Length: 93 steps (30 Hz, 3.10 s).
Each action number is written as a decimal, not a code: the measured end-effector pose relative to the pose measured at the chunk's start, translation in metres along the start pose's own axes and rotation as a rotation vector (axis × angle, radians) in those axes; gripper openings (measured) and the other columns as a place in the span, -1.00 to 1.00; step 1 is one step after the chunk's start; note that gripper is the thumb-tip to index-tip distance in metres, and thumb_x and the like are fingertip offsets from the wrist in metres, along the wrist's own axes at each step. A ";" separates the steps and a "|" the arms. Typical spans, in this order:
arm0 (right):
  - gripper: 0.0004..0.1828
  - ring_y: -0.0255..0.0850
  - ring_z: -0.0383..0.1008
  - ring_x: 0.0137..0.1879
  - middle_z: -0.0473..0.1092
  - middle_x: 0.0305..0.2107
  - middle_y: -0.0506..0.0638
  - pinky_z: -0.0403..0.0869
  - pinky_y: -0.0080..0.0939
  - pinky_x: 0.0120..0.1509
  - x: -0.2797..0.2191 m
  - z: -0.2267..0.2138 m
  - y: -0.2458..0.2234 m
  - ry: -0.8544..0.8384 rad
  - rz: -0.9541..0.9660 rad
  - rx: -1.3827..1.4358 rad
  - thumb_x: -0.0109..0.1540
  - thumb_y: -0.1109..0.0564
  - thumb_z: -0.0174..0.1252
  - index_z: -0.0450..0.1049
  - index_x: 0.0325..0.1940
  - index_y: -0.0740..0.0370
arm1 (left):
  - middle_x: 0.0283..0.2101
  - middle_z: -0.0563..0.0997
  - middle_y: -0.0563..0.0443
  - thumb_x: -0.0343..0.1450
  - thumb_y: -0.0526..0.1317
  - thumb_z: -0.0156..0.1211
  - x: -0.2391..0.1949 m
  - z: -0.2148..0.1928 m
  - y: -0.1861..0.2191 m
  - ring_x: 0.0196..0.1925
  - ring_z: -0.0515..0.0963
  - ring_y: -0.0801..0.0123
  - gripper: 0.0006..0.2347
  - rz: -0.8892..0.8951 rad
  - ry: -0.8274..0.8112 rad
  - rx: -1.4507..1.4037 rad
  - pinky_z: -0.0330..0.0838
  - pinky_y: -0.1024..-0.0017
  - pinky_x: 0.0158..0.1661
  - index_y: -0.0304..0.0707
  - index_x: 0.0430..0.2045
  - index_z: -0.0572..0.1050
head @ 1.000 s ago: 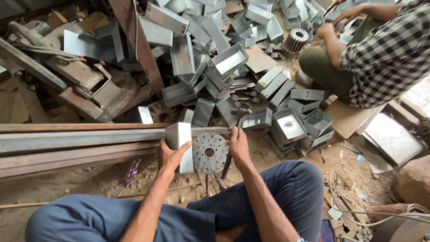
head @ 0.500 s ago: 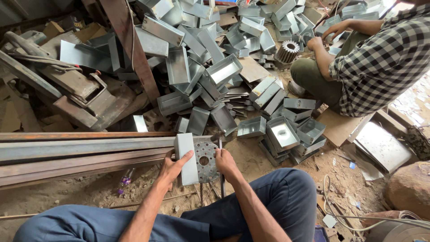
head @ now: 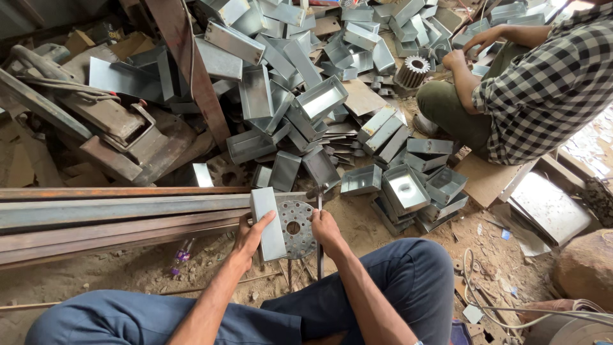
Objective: The person assembles a metal housing by hammering a circular metal plate onto a rectangular metal component, using a hammer to secure pins through the holes.
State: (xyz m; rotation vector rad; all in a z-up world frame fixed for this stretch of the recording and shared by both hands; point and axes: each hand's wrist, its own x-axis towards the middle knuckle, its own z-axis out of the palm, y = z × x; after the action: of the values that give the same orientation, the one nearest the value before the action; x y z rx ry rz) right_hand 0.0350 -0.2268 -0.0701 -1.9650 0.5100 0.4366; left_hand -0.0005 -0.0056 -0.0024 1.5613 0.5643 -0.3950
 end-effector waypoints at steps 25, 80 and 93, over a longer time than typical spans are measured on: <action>-0.54 -0.16 0.39 -0.23 0.45 -0.37 0.09 0.38 -0.09 -0.12 0.033 -0.007 0.023 0.186 0.043 0.324 0.40 -0.08 -0.16 0.50 -0.15 0.33 | -0.08 0.62 -0.15 0.30 0.12 0.27 0.005 0.000 0.008 -0.09 0.61 0.19 -0.42 0.063 -0.118 -0.329 0.53 0.21 -0.11 -0.38 0.06 0.50; -0.51 0.07 0.55 -0.21 0.51 -0.36 0.24 0.47 0.04 -0.06 -0.023 -0.024 -0.032 0.153 -0.040 -0.062 0.43 -0.14 -0.21 0.45 -0.17 0.30 | 0.00 0.62 -0.18 0.26 0.24 0.13 -0.020 -0.001 0.020 0.04 0.64 0.13 -0.34 -0.068 -0.046 -0.097 0.53 0.14 0.03 -0.29 0.12 0.45; -0.54 -0.12 0.45 -0.23 0.56 -0.23 0.20 0.44 -0.06 -0.12 -0.011 -0.034 -0.024 0.186 -0.040 0.402 0.47 -0.06 -0.27 0.39 -0.09 0.39 | 0.13 0.55 -0.24 0.29 0.29 0.07 -0.021 -0.009 0.030 0.15 0.54 0.06 -0.26 -0.242 -0.145 -0.442 0.42 0.05 0.08 -0.29 0.25 0.35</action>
State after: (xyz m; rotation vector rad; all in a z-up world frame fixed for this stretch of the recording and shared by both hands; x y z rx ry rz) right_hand 0.0410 -0.2460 -0.0324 -1.6290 0.6228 0.1128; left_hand -0.0013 0.0009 0.0352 1.0363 0.6778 -0.5225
